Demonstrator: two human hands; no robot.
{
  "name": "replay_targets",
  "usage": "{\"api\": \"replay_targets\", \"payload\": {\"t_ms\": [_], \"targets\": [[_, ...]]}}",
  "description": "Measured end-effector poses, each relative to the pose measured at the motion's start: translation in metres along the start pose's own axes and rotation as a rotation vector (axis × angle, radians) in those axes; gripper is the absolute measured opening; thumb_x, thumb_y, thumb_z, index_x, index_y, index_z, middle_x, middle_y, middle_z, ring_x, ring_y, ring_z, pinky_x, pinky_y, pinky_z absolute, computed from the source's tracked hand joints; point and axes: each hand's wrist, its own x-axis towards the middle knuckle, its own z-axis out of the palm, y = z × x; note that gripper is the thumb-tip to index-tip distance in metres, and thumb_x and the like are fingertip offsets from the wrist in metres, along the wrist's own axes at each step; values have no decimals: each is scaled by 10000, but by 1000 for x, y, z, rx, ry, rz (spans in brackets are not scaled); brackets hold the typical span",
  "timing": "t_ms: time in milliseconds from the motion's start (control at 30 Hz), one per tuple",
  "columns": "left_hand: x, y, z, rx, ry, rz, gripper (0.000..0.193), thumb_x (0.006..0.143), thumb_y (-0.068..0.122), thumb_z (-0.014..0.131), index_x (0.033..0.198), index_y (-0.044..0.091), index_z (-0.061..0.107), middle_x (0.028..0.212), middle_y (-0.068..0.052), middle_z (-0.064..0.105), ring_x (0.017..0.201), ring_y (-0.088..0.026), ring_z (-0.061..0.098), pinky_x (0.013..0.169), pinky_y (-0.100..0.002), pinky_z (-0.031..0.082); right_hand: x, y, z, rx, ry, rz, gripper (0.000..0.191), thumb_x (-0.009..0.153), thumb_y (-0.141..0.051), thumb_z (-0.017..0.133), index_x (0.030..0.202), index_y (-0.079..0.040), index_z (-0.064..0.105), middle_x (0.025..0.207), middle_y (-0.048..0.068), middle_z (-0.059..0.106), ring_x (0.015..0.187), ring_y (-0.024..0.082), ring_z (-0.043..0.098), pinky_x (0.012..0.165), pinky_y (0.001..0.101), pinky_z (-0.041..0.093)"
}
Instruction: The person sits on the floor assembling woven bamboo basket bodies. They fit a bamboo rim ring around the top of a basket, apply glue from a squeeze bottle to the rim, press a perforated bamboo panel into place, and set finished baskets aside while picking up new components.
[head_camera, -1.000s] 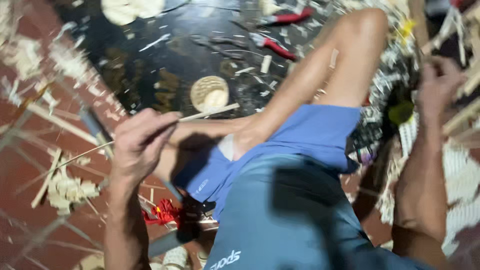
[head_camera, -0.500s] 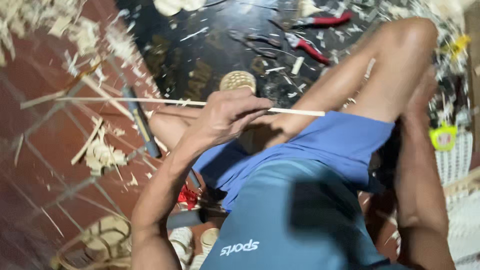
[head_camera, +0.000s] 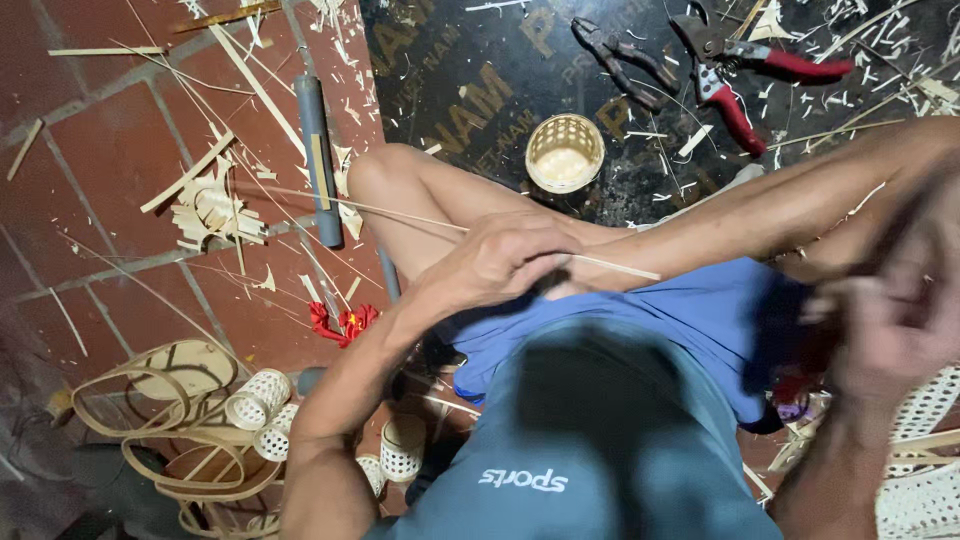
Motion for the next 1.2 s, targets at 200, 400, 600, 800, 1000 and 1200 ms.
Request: {"api": "replay_targets", "payload": {"t_ms": [200,400,600,800,1000,1200], "targets": [[-1,11,3,-80,34,26,183,909,91,747,1082,65,694,923,-119,679,882,-318,704,763,-422,561,-9,-86,147,-320,-746,-691,707,749,-93,811,1383,48,530,1157,212,657,1025,294,671,879,385,530],[-19,29,-31,-162,170,101,225,1001,80,747,1218,87,686,1022,-89,676,883,-239,722,736,-337,581,-1,-103,126,299,-873,92,690,1008,-380,668,1538,19,477,909,89,639,630,114,560,556,241,470],[-3,47,-61,1,87,248,206,983,115,799,1170,60,729,897,-83,646,806,-253,672,657,-374,523,-4,-91,108,241,-1133,89,804,989,-586,560,1415,95,543,791,88,634,545,98,551,453,236,438],[5,57,-68,4,34,270,179,1036,135,758,1185,50,709,915,-86,654,823,-258,672,667,-364,537,-3,-95,117,216,-1212,-1,779,1017,-619,531,1250,120,612,763,69,620,507,78,548,399,221,423],[3,58,-67,-50,-1,270,182,1053,154,744,1185,37,701,921,-94,662,811,-263,677,677,-365,538,-7,-89,114,301,-1213,171,726,971,-620,569,953,100,657,592,62,576,392,75,494,313,225,371],[10,60,-65,-59,-18,297,158,1033,141,754,1156,46,720,883,-94,648,800,-279,668,672,-389,527,-10,-78,109,272,-1189,103,726,959,-643,559,827,64,656,572,44,567,375,66,489,306,221,365]]}}
